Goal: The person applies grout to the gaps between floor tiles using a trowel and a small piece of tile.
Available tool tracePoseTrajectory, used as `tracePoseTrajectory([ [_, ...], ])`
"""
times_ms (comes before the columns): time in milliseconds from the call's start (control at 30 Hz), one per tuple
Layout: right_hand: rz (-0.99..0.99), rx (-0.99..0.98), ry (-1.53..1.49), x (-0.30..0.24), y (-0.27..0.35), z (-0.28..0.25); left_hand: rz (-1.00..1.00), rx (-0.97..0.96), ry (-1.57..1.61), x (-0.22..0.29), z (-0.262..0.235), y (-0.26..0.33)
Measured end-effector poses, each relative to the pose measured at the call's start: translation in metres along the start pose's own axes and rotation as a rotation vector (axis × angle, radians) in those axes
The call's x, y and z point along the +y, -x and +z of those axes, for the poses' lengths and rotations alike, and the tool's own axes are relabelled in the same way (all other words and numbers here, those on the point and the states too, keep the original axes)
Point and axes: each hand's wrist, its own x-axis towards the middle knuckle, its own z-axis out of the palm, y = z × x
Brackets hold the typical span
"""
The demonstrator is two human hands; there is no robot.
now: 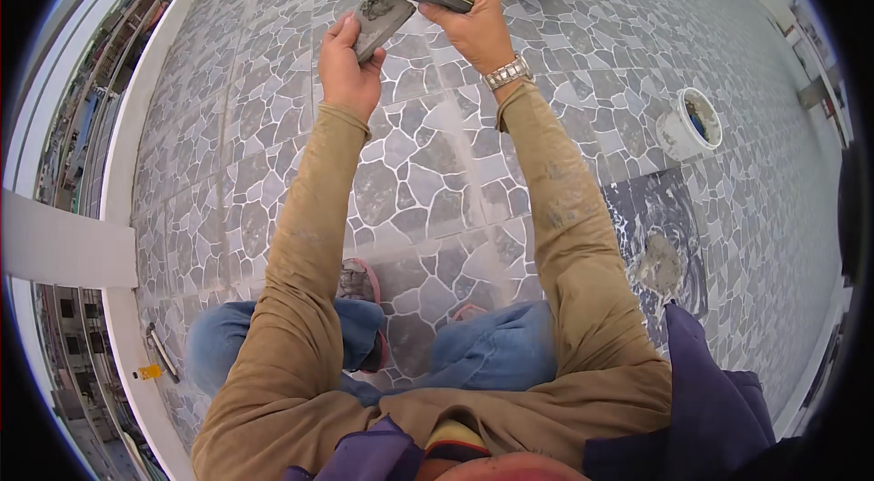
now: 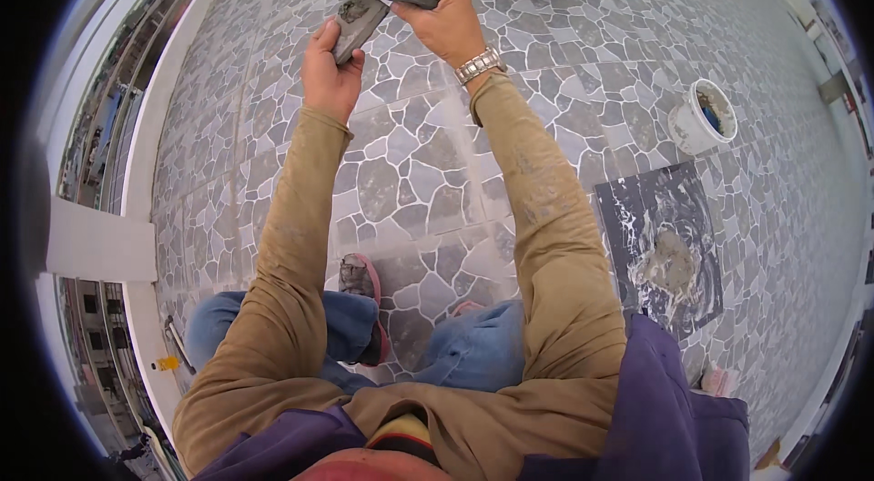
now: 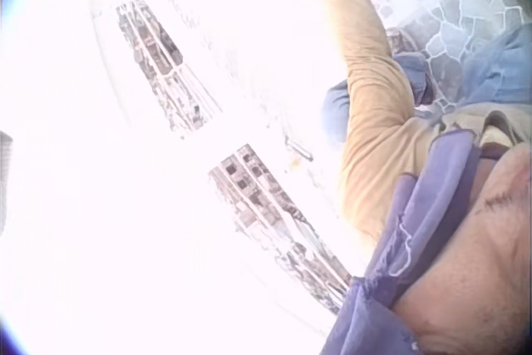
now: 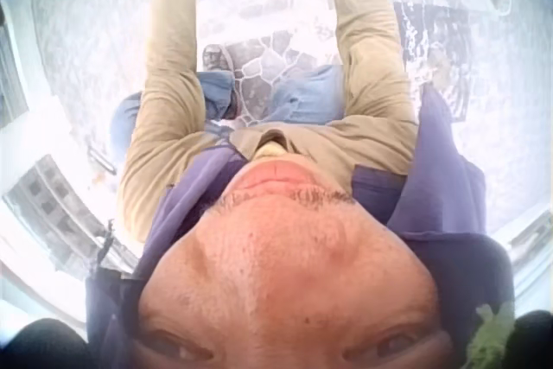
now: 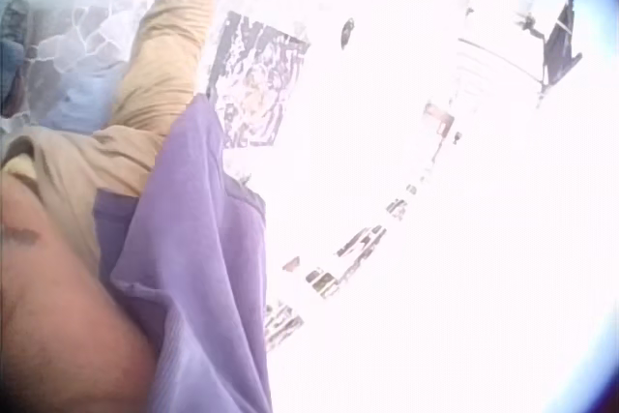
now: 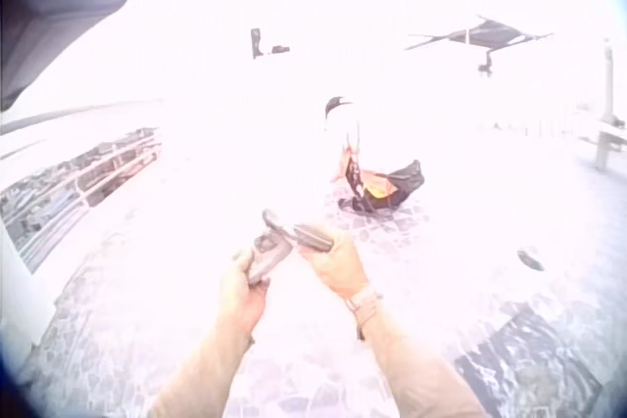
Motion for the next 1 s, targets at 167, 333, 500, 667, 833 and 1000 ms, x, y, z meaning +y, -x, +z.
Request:
tracePoseTrajectory([
  [167, -0.282, 0.13, 0.67, -0.04, 0.075, -0.111, -0.199, -0.19, 0.113, -0.105, 0.071, 0.06],
  [333, -0.095, 0.247, 1.124, -0.128, 0.208, -0.221, -0.527, -0.469, 0.263, -0.183, 0.126, 0.171],
  [500, 0.053, 0.156, 1.764, -0.227, 0.343, -0.292, -0.796, -0.724, 0.301, -0.217, 0.135, 0.265],
  [667, 0.551, 0.936, 0.055, -0.264, 0.433, -0.291, -0.879, -0.851, 0.031, -0.257, 0.111, 0.281],
  [833, 0.663, 0.967, -0.253, -0.205, 0.468, -0.307, -0.702, -1.061, -0.175, -0.293, 0.099, 0.295],
  [1000, 0.748, 0.962, -0.233, -0.162, 0.471, -0.322, -0.582, -1.053, -0.29, -0.317, 0.098, 0.298],
])
